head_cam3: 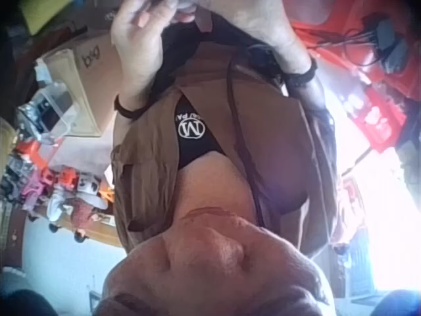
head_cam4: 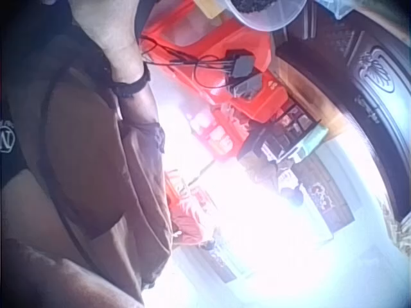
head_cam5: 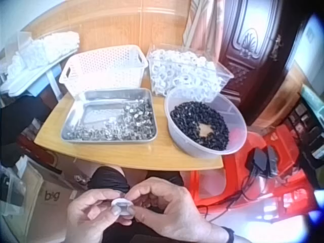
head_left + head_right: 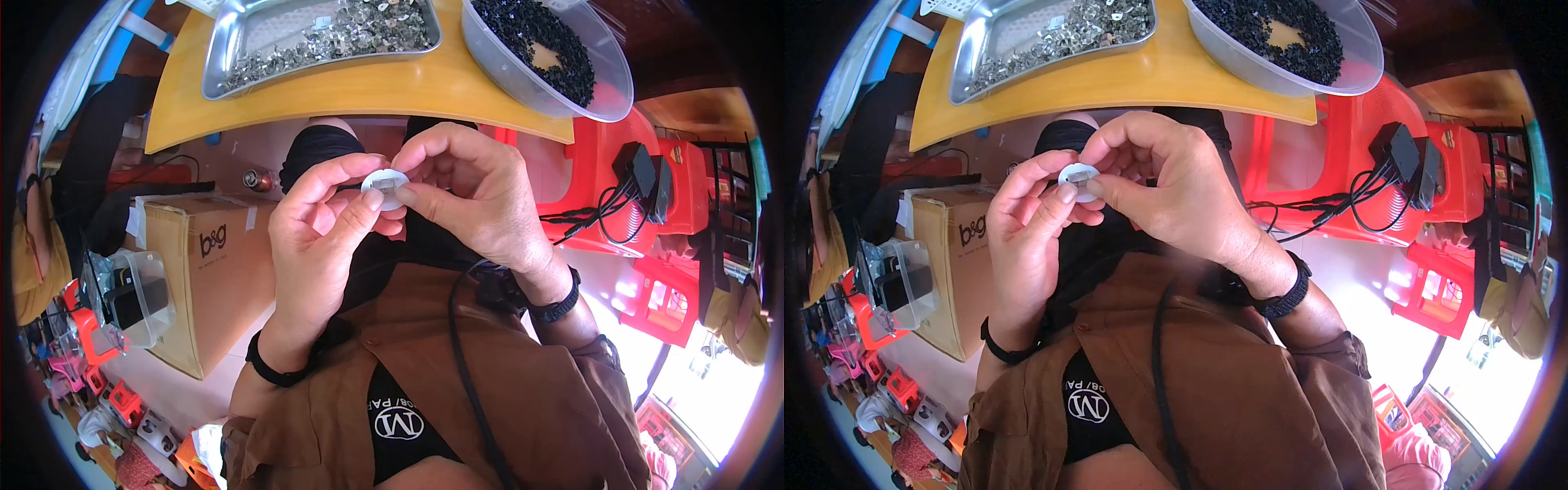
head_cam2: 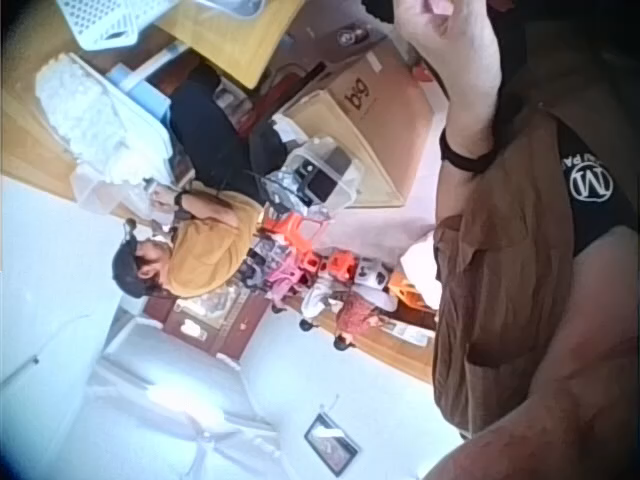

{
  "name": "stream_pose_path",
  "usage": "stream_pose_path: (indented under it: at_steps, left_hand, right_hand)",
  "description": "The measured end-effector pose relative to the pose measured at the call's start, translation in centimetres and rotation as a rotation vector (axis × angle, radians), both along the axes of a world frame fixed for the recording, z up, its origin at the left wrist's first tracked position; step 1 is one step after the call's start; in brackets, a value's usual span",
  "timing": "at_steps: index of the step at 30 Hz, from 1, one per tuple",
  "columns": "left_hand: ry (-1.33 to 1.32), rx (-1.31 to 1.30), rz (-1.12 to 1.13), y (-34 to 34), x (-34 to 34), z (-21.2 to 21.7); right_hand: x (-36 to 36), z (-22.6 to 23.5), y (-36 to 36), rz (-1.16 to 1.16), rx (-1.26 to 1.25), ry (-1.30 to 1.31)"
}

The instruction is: Assembling small plastic components by inserting metal pins and black plastic stubs into a white plastic housing.

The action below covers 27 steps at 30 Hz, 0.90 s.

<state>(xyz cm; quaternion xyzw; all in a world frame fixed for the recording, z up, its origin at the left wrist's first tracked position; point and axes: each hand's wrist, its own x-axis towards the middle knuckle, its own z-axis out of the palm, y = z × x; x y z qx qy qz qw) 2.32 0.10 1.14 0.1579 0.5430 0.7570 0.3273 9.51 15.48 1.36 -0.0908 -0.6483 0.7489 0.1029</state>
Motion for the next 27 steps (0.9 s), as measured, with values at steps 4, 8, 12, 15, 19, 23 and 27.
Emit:
stream_pose_path:
  at_steps: [4, 8, 12, 15, 19, 23, 27]
  left_hand:
    - [-0.051, 0.075, -0.014, -0.1, -0.1, -0.4]
    - [-0.066, 0.093, -0.018, -0.1, -0.2, -0.3]
    - [-0.169, 0.139, -0.026, -0.2, -0.3, -0.3]
    - [-0.208, 0.172, -0.049, -0.3, -0.6, -0.7]
    - [-0.223, 0.22, -0.098, -0.4, -0.8, -1.1]
    - [-0.206, 0.216, -0.104, -0.7, -0.9, -1.5]
    - [-0.152, 0.159, -0.116, -0.7, -0.9, -1.2]
  right_hand:
    - [0.2, -0.1, -0.3, -0.031, 0.118, 0.038]
    - [0.2, 0.0, -0.5, -0.042, 0.156, 0.065]
    - [0.2, 0.0, -0.5, -0.054, 0.183, 0.093]
    - [0.1, 0.1, -0.7, -0.057, 0.178, 0.096]
    - [0.3, 0.4, -0.7, -0.031, 0.167, 0.073]
    - [0.3, 0.3, -0.8, 0.023, 0.19, 0.045]
    - [0.2, -0.5, -1.1, -0.079, 0.087, 0.094]
